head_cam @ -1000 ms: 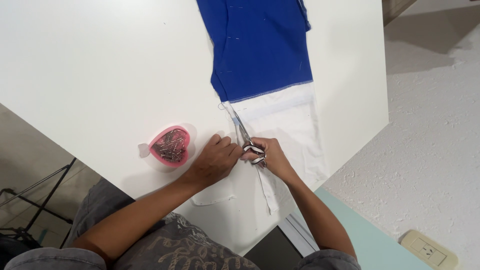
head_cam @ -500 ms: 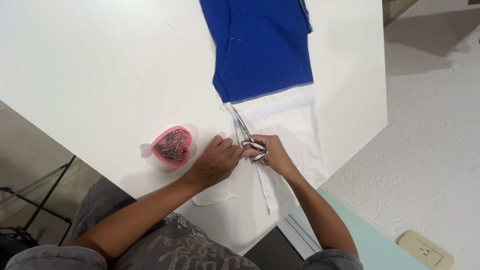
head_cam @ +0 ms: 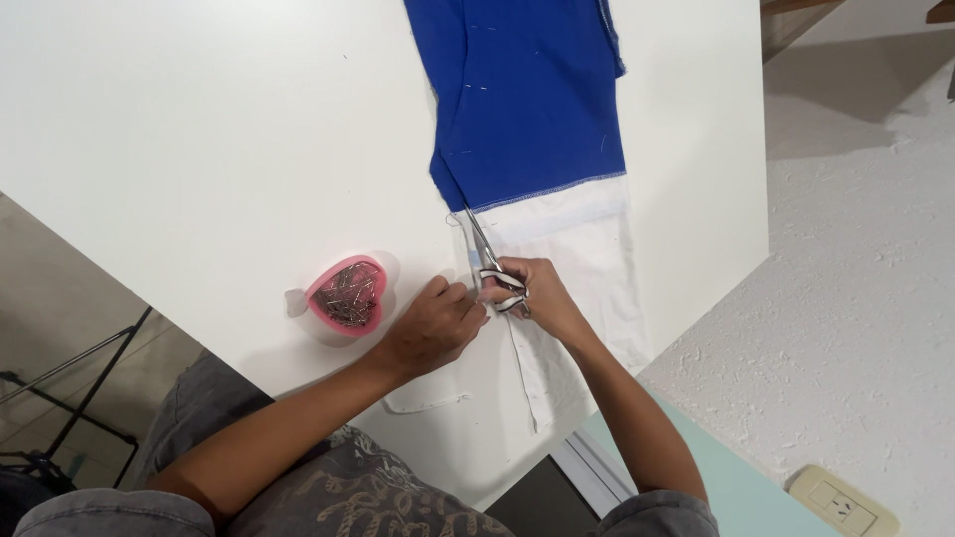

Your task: Cutting fabric pieces with scissors on a cutting table following a pinned pattern

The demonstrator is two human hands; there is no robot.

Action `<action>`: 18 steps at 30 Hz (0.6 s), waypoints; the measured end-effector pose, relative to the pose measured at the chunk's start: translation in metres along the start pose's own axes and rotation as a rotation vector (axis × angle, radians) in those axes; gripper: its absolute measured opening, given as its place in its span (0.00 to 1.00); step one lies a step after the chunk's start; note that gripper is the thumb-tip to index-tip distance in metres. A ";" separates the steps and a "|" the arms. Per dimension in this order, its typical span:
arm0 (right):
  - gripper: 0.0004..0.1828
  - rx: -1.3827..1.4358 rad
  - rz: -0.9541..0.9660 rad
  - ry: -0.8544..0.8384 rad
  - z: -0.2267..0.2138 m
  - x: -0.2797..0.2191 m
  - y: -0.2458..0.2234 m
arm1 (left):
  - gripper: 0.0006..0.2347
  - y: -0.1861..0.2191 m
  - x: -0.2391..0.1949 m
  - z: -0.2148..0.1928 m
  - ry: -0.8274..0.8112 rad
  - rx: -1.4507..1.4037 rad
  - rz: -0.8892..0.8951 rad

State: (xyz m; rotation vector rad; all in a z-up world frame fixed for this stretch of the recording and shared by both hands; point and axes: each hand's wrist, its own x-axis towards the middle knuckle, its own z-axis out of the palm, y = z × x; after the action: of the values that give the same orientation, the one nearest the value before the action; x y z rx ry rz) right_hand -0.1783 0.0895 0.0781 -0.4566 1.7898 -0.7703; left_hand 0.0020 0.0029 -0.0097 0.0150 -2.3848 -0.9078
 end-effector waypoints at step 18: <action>0.15 -0.028 -0.052 0.014 0.005 0.013 -0.006 | 0.08 -0.002 0.013 -0.020 0.015 -0.046 0.028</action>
State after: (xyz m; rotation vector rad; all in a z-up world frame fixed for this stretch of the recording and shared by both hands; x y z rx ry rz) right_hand -0.1783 0.0755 0.0724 -0.5189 1.8099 -0.7871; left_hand 0.0013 -0.0132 0.0078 -0.0291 -2.3437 -0.9462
